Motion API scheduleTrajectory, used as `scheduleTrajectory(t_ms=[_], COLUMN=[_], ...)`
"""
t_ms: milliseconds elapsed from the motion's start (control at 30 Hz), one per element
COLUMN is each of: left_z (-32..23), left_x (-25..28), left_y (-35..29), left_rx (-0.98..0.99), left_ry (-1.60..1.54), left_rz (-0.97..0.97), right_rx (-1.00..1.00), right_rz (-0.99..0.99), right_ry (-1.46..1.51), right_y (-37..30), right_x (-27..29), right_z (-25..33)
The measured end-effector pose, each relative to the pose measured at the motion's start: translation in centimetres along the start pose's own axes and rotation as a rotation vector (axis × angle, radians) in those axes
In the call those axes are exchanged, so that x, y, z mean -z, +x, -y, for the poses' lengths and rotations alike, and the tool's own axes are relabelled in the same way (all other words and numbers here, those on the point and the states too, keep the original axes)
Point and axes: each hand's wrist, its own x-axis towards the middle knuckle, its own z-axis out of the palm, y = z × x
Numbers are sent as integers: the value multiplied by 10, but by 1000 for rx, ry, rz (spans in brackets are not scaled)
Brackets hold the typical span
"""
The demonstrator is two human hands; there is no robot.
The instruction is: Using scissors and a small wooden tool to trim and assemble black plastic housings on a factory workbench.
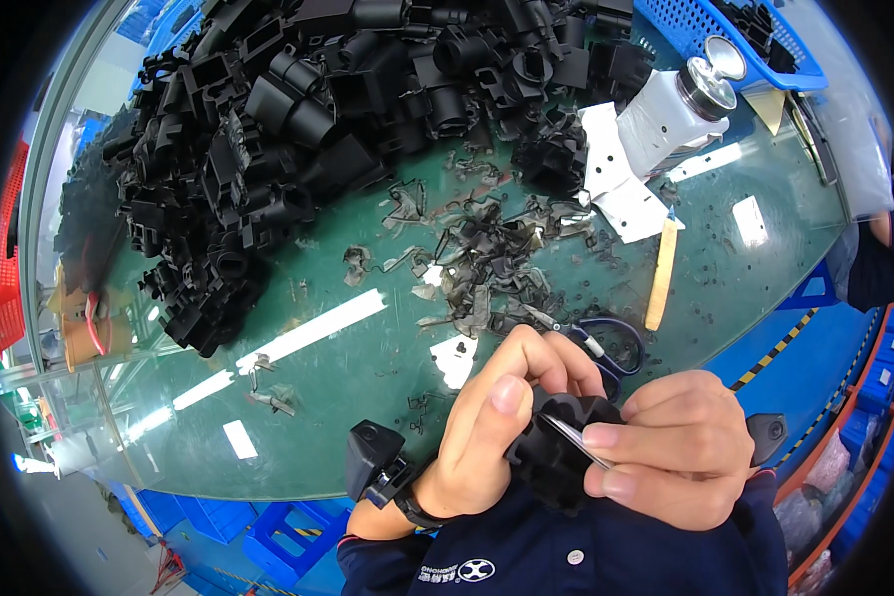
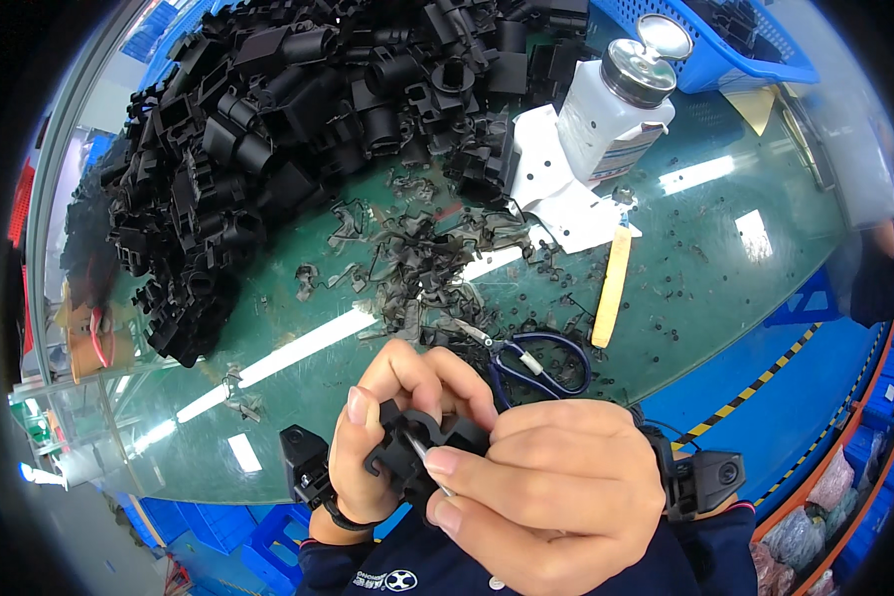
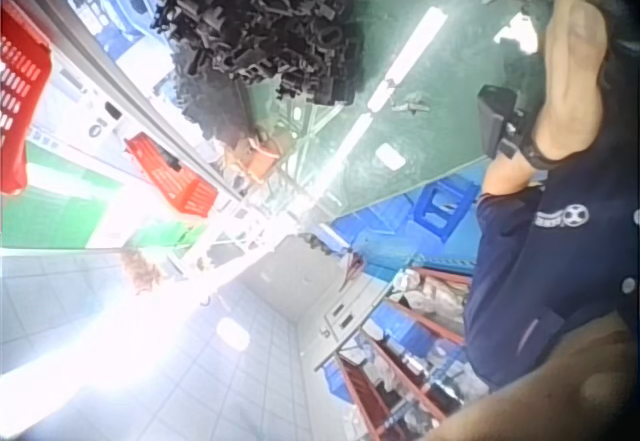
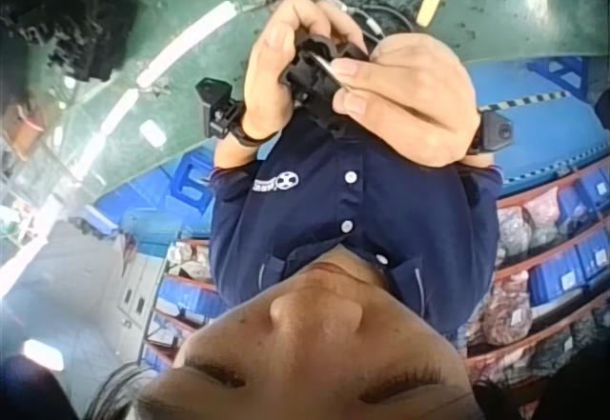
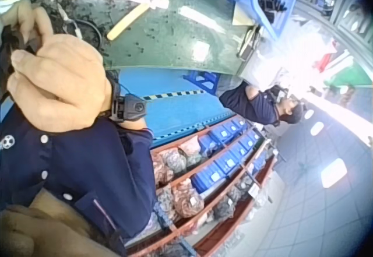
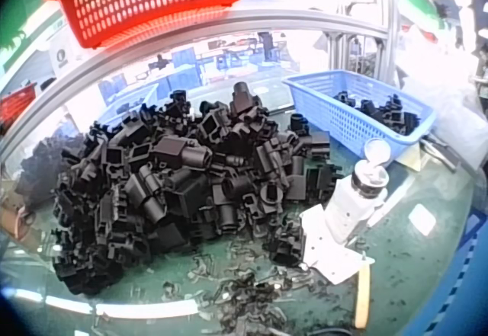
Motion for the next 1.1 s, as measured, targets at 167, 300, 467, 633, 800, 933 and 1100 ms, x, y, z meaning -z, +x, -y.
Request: scheduleTrajectory(t_ms=[167, 300, 467, 633, 800, 933, 1100], left_z=[-1, -1, -1, -3, -2, -1, -1], left_x=[-3, -2, 0, -2, -1, -2, -1], left_y=[1, 0, 0, 0, 0, 0, 0], left_rx=[14, 26, 23, 34, 58, 63, 52], left_ry=[-43, -57, -22, -45, -66, -94, -110], left_rz=[7, 4, 27, 24, 37, 55, 64], right_rx=[-112, -95, -66, -38, -7, -38, -55], right_rz=[-102, -28, 18, 55, 56, -22, -34], right_ry=[97, 112, 84, 97, 101, 89, 70], right_y=[-2, 3, 4, 6, 2, -5, 4], right_x=[2, 4, 6, 10, 9, 6, 9], right_z=[0, 2, 1, -2, -5, -2, -1])
